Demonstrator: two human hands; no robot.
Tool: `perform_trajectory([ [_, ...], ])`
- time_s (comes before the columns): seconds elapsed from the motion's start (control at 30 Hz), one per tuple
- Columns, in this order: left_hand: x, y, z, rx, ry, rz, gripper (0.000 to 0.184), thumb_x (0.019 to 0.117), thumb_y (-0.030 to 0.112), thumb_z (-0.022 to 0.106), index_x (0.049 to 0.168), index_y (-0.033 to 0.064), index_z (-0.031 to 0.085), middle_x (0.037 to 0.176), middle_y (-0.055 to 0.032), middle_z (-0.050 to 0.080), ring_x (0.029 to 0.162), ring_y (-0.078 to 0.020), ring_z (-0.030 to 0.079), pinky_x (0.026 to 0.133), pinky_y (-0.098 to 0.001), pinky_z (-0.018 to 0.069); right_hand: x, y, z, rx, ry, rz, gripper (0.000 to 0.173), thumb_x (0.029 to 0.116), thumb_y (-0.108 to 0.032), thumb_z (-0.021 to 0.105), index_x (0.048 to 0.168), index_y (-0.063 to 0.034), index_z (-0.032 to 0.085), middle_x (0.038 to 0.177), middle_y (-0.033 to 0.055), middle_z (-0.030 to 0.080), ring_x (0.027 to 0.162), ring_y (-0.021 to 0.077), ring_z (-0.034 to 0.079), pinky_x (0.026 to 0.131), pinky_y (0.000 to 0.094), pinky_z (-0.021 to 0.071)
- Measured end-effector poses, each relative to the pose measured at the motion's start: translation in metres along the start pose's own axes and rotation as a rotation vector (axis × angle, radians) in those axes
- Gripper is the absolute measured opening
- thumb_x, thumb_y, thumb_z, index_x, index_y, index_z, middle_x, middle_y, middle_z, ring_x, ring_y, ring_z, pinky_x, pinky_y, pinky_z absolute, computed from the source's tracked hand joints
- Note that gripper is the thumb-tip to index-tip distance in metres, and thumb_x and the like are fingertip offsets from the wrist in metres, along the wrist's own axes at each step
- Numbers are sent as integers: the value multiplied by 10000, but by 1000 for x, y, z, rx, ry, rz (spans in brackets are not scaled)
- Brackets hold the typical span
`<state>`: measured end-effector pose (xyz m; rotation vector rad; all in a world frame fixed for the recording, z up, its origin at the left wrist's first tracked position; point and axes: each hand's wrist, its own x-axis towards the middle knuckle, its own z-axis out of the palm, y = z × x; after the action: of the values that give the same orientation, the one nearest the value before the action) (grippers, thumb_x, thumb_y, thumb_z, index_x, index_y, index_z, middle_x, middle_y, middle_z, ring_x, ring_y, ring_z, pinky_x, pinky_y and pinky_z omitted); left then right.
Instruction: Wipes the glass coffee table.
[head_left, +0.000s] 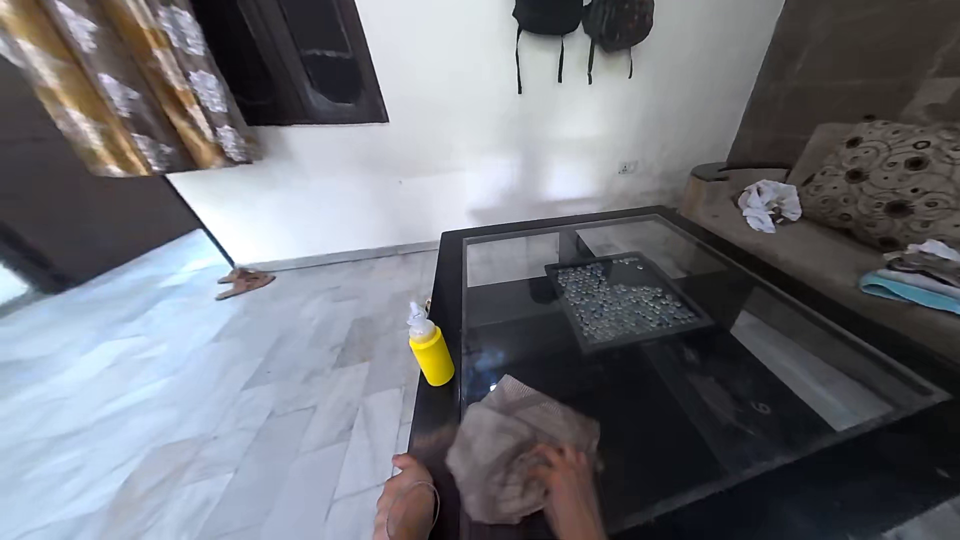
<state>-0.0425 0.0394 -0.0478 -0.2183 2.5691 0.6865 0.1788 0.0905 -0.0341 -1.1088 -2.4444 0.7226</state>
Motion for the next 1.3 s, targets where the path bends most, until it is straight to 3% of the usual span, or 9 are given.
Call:
perform_trajectory([
  [0.1, -1, 1, -3, -5, -29, -5, 855, 1088, 564, 52, 1321, -10, 640, 1418, -238, 608, 1368, -388, 554, 1054, -594, 469, 4, 65, -36, -67, 269, 245, 293, 842, 93, 637, 943, -102, 831, 1239, 104, 732, 1233, 416, 601, 1022, 618, 423],
  [0.2, 12, -1, 0, 56, -41, -12, 822, 1061, 615, 77, 1287, 107, 682, 1361, -137, 669, 1298, -337, 621, 972, -588, 523, -19, 128, -69, -133, 605, 493, 267, 831, 118, 643, 929, -57, 820, 1217, 204, 724, 1162, 530, 614, 955, 716, 420],
  [0.37, 0, 2, 0, 5, -31, -17, 857, 1087, 565, 51, 1291, -3, 660, 1386, -236, 629, 1339, -395, 577, 1025, -610, 480, -55, 164, -99, -146, 801, 845, 274, 900, 12, 610, 1098, -47, 789, 1336, 246, 644, 1236, 540, 556, 1003, 704, 405],
  [0.53, 1, 4, 0, 5, -36, -30, 832, 1094, 555, 64, 1315, 7, 649, 1413, -236, 610, 1357, -393, 562, 1045, -607, 467, -35, 128, -75, -134, 615, 637, 380, 864, 114, 599, 1212, 31, 728, 1359, 335, 587, 1222, 599, 536, 999, 698, 436],
  [0.8, 1, 3, -1, 9, -36, -7, 840, 1092, 559, 68, 1288, -9, 656, 1376, -234, 635, 1334, -386, 584, 1029, -588, 492, -10, 0, -7, 60, -56, 12, 441, 866, 129, 579, 1208, -75, 769, 1373, 201, 639, 1266, 457, 571, 1033, 556, 490],
  [0.93, -3, -3, -6, 35, -63, 71, 846, 1097, 546, 54, 1297, -23, 647, 1374, -243, 636, 1331, -389, 586, 1036, -595, 484, -19, -27, 30, 104, -153, -286, 404, 877, 99, 599, 1162, -110, 793, 1309, 158, 689, 1177, 428, 637, 980, 555, 523],
  [1.07, 1, 0, -6, 71, -76, 58, 854, 1085, 555, 32, 1321, 21, 655, 1403, -187, 642, 1350, -343, 589, 1062, -565, 492, -16, -7, 8, 67, -108, -237, 345, 870, 102, 612, 1072, -92, 814, 1276, 144, 708, 1193, 424, 627, 1005, 560, 506],
  [1.17, -2, 5, -2, 22, -29, -32, 844, 1094, 550, 55, 1299, -3, 659, 1392, -216, 635, 1357, -367, 572, 1052, -571, 481, -8, 38, -29, -51, -35, -60, 323, 842, 107, 631, 1003, -93, 825, 1270, 120, 713, 1244, 416, 595, 1040, 572, 468],
  [1.3, -1, 3, -3, -7, -48, -22, 857, 1091, 560, 48, 1309, -12, 647, 1417, -232, 611, 1365, -376, 561, 1050, -580, 477, -14, 121, -76, -211, 256, 236, 301, 812, 132, 648, 958, -69, 818, 1216, 156, 727, 1209, 465, 600, 1017, 629, 448],
])
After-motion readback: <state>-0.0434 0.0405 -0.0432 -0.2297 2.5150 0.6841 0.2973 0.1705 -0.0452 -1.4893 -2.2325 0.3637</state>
